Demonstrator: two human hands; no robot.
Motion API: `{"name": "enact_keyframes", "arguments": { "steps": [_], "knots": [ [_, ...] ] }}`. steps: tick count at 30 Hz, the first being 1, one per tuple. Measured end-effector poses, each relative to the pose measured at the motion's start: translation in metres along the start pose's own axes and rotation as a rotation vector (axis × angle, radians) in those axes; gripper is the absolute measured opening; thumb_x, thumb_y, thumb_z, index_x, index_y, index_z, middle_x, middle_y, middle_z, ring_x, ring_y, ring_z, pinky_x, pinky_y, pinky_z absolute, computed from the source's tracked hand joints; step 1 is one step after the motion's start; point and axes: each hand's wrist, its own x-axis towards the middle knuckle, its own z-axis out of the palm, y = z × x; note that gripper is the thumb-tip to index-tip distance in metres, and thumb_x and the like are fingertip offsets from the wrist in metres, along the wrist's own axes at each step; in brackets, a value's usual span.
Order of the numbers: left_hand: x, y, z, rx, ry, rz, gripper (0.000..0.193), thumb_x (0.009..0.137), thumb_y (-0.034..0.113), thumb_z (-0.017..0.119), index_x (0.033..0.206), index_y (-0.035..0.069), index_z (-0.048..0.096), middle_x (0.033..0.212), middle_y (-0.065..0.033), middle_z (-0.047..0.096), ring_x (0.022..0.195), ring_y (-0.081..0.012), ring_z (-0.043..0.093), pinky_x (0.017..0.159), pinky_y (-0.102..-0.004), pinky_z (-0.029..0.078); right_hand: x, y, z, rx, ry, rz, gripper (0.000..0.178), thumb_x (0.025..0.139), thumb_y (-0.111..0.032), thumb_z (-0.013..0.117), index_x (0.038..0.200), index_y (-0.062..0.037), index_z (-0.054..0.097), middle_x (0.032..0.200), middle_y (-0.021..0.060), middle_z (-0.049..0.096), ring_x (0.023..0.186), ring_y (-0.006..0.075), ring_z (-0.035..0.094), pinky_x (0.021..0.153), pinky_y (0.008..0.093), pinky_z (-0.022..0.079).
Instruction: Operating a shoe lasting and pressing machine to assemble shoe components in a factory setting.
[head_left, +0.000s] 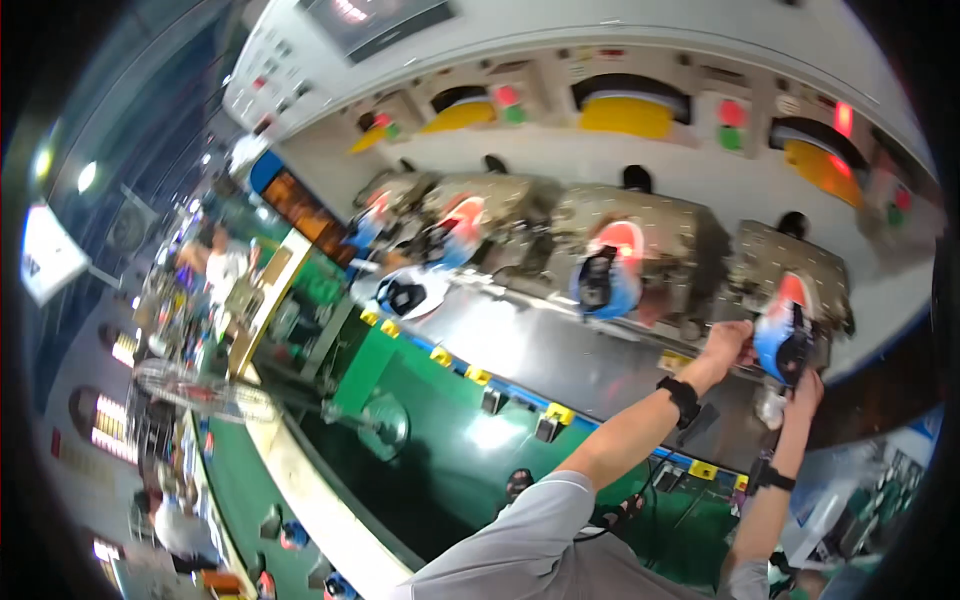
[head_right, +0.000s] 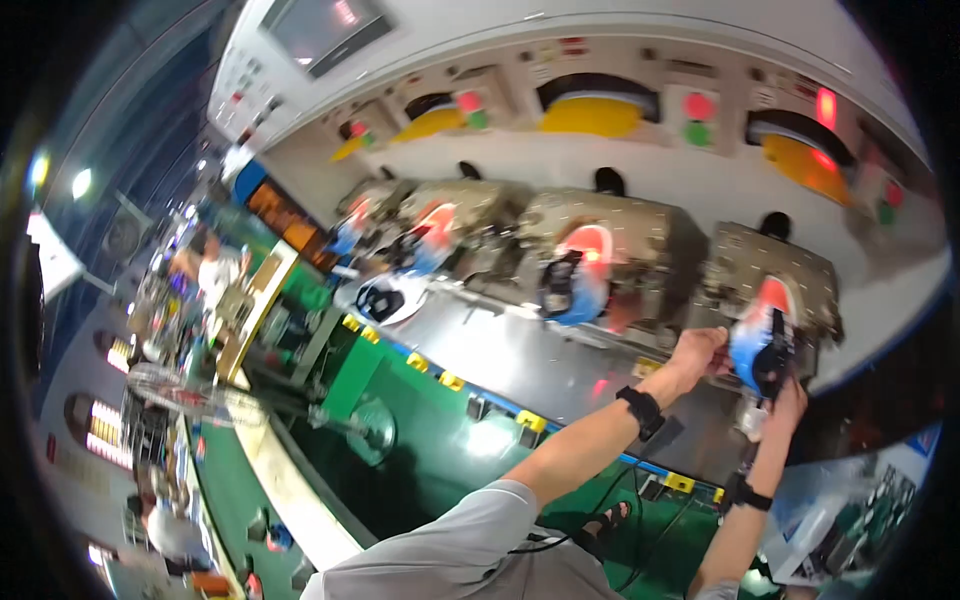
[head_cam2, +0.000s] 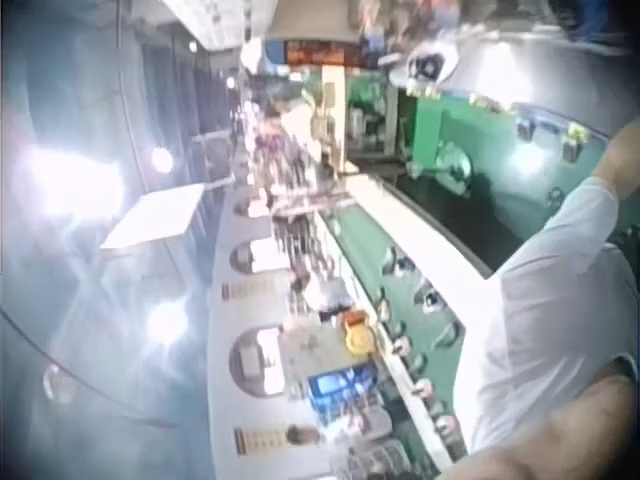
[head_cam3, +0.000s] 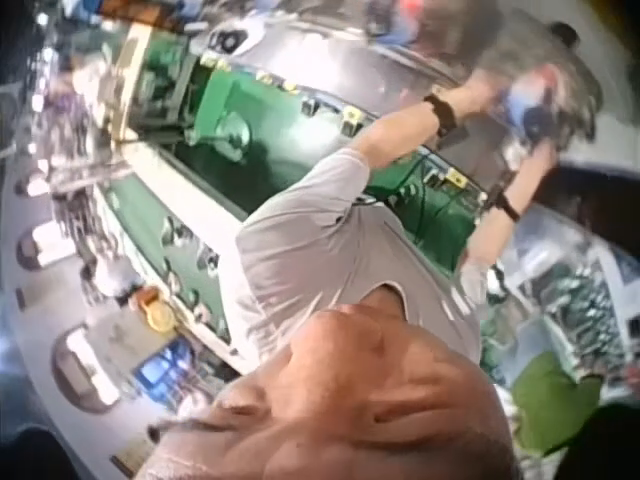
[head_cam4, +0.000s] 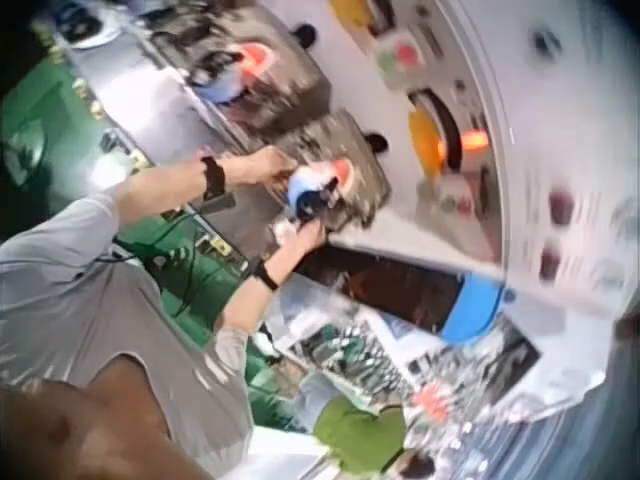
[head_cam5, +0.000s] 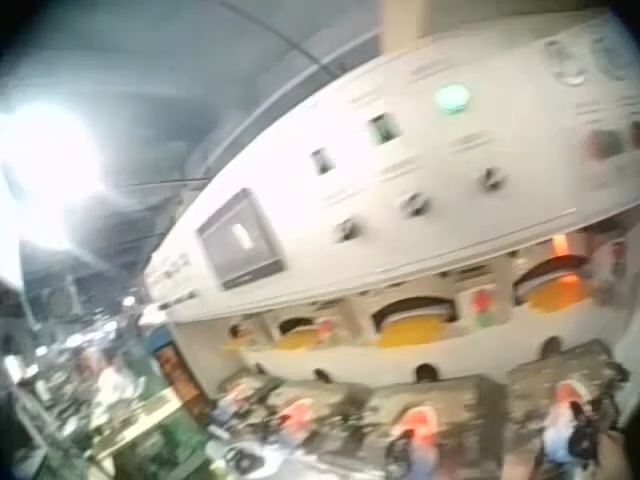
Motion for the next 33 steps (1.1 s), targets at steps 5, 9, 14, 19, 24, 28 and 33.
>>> {"name": "enact_keyframes", "arguments": {
  "steps": [5, 9, 14, 19, 24, 28, 33],
  "knots": [
    [-0.197, 0.109, -0.171, 0.246, 0.137, 0.225, 0.039, 0.098, 0.035, 0.058, 0.087, -0.002, 0.066, 0.079, -0.0069, 0.068, 0.070, -0.0130, 0.063, 0.069, -0.0282, 0.052, -0.174, 0.035, 0.065, -0.067, 0.197, -0.231, 0.019, 0.094, -0.027, 0.063, 0.087, -0.0102, 0.065, 0.070, -0.0024, 0.058, 0.048, 0.0024, 0.046, 0.039, 0.0180, 0.031],
    [-0.328, 0.145, -0.402, 0.456, 0.884, 0.399, 0.032, 0.095, 0.026, 0.059, 0.094, -0.005, 0.068, 0.079, -0.0069, 0.068, 0.071, -0.0125, 0.062, 0.068, -0.0292, 0.052, -0.383, 0.118, 0.200, -0.178, -0.577, -0.118, 0.012, 0.094, -0.014, 0.063, 0.090, -0.0041, 0.068, 0.076, 0.0022, 0.065, 0.058, 0.0090, 0.059, 0.046, 0.0205, 0.045],
    [-0.455, 0.152, -0.614, 0.552, 1.292, 0.566, 0.032, 0.096, 0.027, 0.060, 0.093, -0.005, 0.067, 0.079, -0.0069, 0.067, 0.072, -0.0113, 0.060, 0.065, -0.0274, 0.048, -0.544, 0.201, 0.440, -0.469, -1.121, -0.342, 0.035, 0.085, -0.019, 0.074, 0.112, 0.0002, 0.061, 0.093, 0.0172, 0.067, 0.078, 0.0268, 0.066, 0.072, 0.0349, 0.053],
    [-0.554, 0.122, -0.630, 0.365, 1.253, 0.434, 0.032, 0.098, 0.024, 0.058, 0.081, -0.003, 0.063, 0.070, -0.0059, 0.064, 0.064, -0.0113, 0.057, 0.060, -0.0256, 0.045, -0.609, 0.247, 0.676, -0.691, -0.697, -0.498, 0.099, 0.070, -0.047, 0.082, 0.137, 0.0085, 0.034, 0.130, 0.0285, 0.050, 0.122, 0.0429, 0.048, 0.101, 0.0478, 0.040],
    [-0.629, 0.081, -0.632, 0.066, 1.398, 0.417, 0.034, 0.097, 0.026, 0.060, 0.092, -0.006, 0.067, 0.073, -0.0071, 0.066, 0.065, -0.0110, 0.059, 0.062, -0.0257, 0.048, -0.655, 0.256, 0.808, -1.029, -0.427, -0.078, 0.116, 0.062, -0.058, 0.083, 0.142, 0.0023, 0.024, 0.137, 0.0230, 0.045, 0.128, 0.0382, 0.043, 0.102, 0.0529, 0.037],
    [-0.643, 0.073, -0.640, -0.103, 1.439, 0.467, 0.036, 0.095, 0.028, 0.063, 0.097, -0.008, 0.065, 0.079, -0.0157, 0.069, 0.068, -0.0200, 0.068, 0.062, -0.0279, 0.055, -0.625, 0.289, 0.826, -1.248, -0.465, -0.179, 0.090, 0.070, -0.042, 0.082, 0.135, -0.0024, 0.035, 0.123, 0.0181, 0.058, 0.112, 0.0342, 0.059, 0.096, 0.0484, 0.044],
    [-0.629, 0.103, -0.647, -0.184, 1.231, 0.440, 0.043, 0.096, 0.030, 0.062, 0.106, -0.011, 0.061, 0.091, -0.0192, 0.070, 0.080, -0.0232, 0.070, 0.073, -0.0302, 0.057, -0.612, 0.276, 0.798, -0.879, -0.904, -0.008, 0.022, 0.069, -0.016, 0.078, 0.082, -0.0001, 0.071, 0.091, 0.0132, 0.073, 0.080, 0.0249, 0.070, 0.074, 0.0392, 0.056]
  ]
}}
